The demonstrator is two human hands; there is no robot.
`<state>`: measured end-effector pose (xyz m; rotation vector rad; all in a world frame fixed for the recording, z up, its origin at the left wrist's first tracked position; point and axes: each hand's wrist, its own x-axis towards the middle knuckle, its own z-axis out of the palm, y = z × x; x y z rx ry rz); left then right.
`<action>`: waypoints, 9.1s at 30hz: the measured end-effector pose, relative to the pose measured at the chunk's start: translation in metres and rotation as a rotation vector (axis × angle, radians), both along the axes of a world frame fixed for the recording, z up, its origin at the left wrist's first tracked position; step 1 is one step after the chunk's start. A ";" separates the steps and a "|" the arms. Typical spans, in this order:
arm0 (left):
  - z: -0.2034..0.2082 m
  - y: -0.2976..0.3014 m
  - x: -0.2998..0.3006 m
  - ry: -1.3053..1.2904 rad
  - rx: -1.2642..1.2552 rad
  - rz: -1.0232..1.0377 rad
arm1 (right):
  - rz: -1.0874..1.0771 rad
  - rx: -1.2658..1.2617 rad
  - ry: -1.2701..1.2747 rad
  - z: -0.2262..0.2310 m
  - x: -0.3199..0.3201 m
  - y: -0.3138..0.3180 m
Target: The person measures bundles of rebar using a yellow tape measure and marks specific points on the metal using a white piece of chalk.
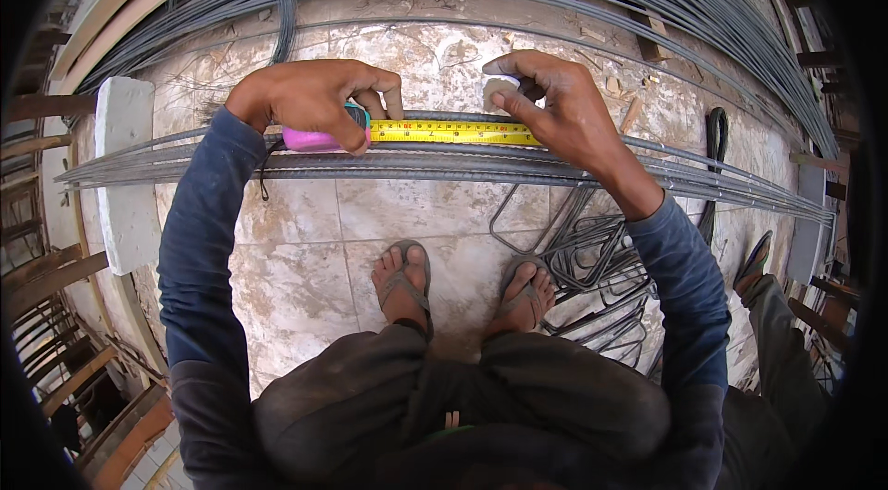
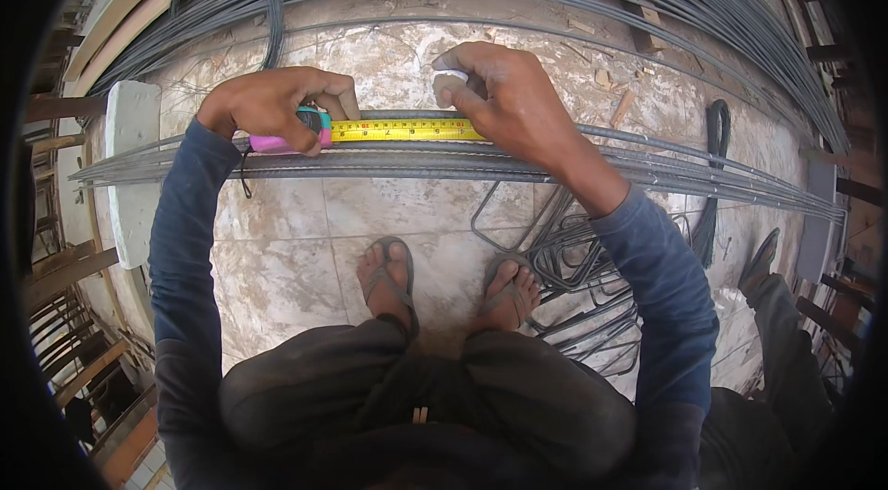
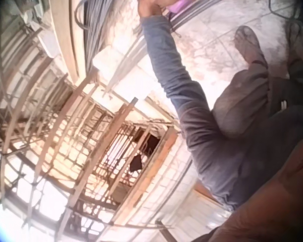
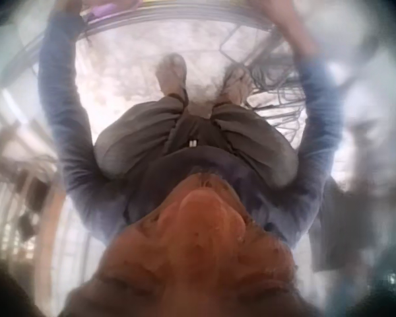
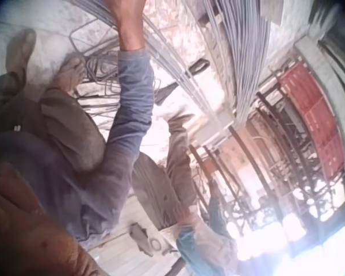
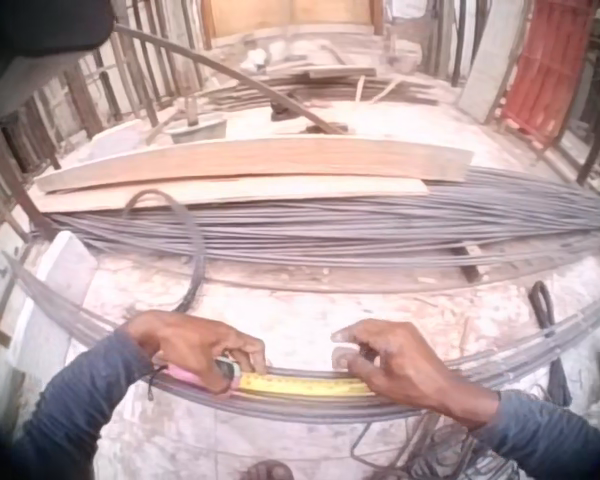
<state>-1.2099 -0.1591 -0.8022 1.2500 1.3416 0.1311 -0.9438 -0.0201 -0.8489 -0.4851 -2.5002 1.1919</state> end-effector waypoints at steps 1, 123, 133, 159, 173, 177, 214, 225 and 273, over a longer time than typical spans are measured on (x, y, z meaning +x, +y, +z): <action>-0.001 0.000 0.000 -0.008 -0.003 -0.009 | 0.016 0.005 -0.004 -0.004 -0.004 0.000; -0.017 -0.014 0.003 0.087 0.189 -0.005 | 0.228 0.309 0.280 -0.031 0.016 -0.062; -0.012 -0.013 0.004 0.108 0.131 -0.011 | 0.276 0.371 0.266 -0.031 0.022 -0.071; -0.092 -0.043 0.062 1.371 1.198 0.603 | -0.174 -0.041 0.115 -0.012 0.024 -0.043; -0.098 -0.037 0.062 1.437 1.150 0.535 | -0.021 0.324 0.138 -0.034 -0.013 -0.029; -0.106 -0.039 0.057 1.361 1.184 0.516 | 0.128 0.623 0.160 -0.029 -0.015 -0.036; -0.087 -0.035 0.063 1.333 1.056 0.510 | -0.258 0.113 0.077 -0.027 -0.013 -0.049; -0.088 -0.043 0.056 1.303 1.048 0.434 | -0.391 0.078 -0.106 -0.006 -0.008 -0.056; 0.027 -0.110 -0.079 0.313 0.359 0.024 | -0.134 -0.496 -0.050 -0.026 -0.011 -0.229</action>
